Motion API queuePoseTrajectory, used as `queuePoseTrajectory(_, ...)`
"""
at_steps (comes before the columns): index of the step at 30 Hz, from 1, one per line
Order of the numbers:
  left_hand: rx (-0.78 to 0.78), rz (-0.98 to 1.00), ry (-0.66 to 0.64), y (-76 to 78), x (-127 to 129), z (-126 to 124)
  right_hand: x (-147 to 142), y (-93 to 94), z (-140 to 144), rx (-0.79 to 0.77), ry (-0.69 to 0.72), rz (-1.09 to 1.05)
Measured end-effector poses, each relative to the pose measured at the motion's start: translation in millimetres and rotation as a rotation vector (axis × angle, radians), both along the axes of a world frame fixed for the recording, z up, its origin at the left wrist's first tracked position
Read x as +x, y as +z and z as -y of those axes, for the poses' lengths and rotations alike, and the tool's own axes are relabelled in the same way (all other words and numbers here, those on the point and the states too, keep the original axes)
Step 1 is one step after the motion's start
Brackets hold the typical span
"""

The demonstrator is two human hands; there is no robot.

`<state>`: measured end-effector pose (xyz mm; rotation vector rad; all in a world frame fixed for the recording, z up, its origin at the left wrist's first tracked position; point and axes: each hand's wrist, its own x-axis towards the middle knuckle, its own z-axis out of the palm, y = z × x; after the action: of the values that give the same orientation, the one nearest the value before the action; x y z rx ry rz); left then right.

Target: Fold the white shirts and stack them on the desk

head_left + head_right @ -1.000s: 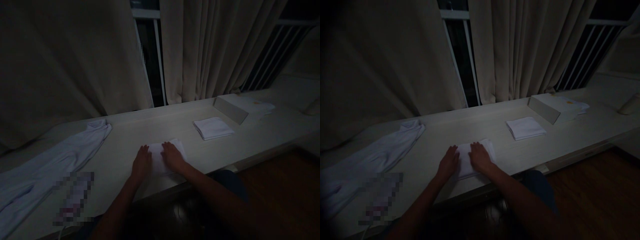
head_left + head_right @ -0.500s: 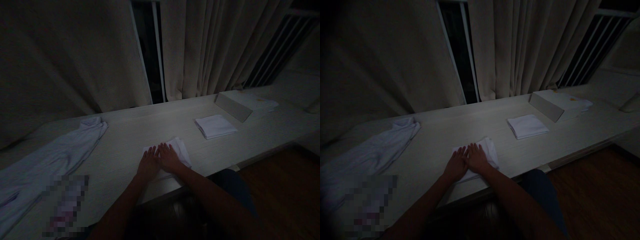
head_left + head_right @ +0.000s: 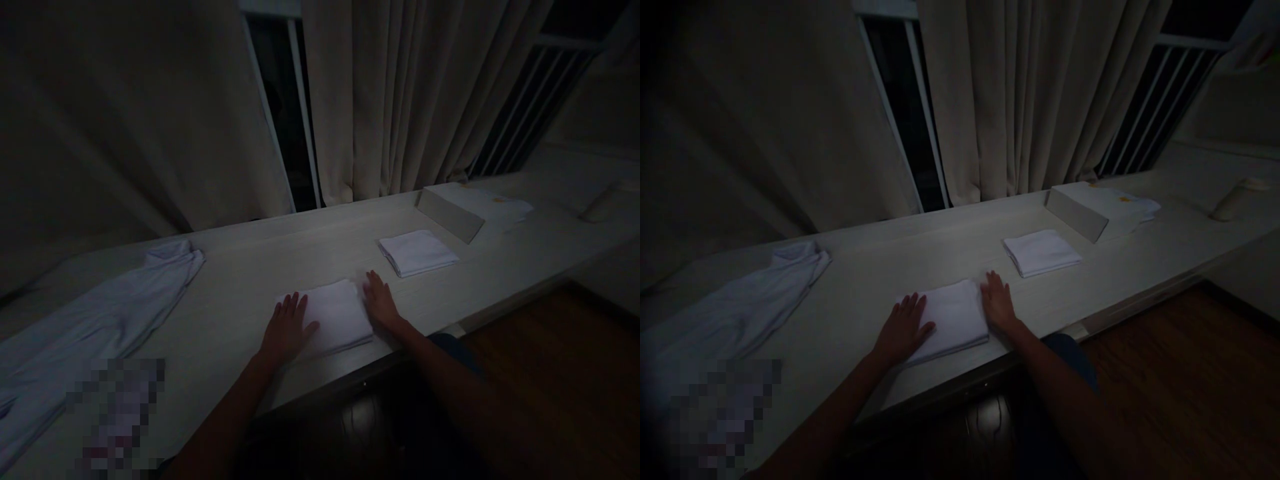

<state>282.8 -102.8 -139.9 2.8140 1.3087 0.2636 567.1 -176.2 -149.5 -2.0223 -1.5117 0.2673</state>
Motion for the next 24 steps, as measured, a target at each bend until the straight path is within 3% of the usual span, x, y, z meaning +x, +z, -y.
queuePoseTrajectory(2, 0.022, 0.003, -0.001, 7.0, -4.7, 5.3, 22.0, 5.3, 9.3, 0.053, -0.118, -0.044)
queuePoseTrajectory(4, 0.022, 0.001, -0.020, 11.8, -9.7, 16.0, 29.8, 10.6, 17.6, 0.072, -0.091, -0.036)
queuePoseTrajectory(8, -0.031, -0.036, -0.126, 10.5, -17.3, 43.6, -2.3, 19.6, 25.9, 0.074, 0.125, 0.055)
queuePoseTrajectory(10, -0.047, -0.051, -0.159, 5.3, -19.9, 53.1, -24.0, 21.9, 27.9, 0.047, 0.141, 0.069)
queuePoseTrajectory(13, -0.044, -0.053, -0.171, -1.9, -23.3, 58.6, -36.7, 22.6, 31.2, -0.023, 0.071, -0.033)
queuePoseTrajectory(17, -0.076, 0.002, -0.157, -4.0, -32.3, 56.8, -19.7, 23.9, 39.4, -0.104, -0.067, -0.246)
queuePoseTrajectory(19, -0.087, 0.122, -0.040, -2.8, -42.2, 53.4, -11.1, 24.3, 45.8, -0.178, -0.081, -0.267)
queuePoseTrajectory(21, -0.101, 0.272, 0.174, -0.7, -55.5, 48.7, -8.8, 22.9, 53.1, -0.259, -0.053, -0.278)
queuePoseTrajectory(24, -0.321, 0.412, 0.464, 3.5, -75.1, 43.8, -15.2, 17.2, 63.0, -0.308, -0.051, -0.317)
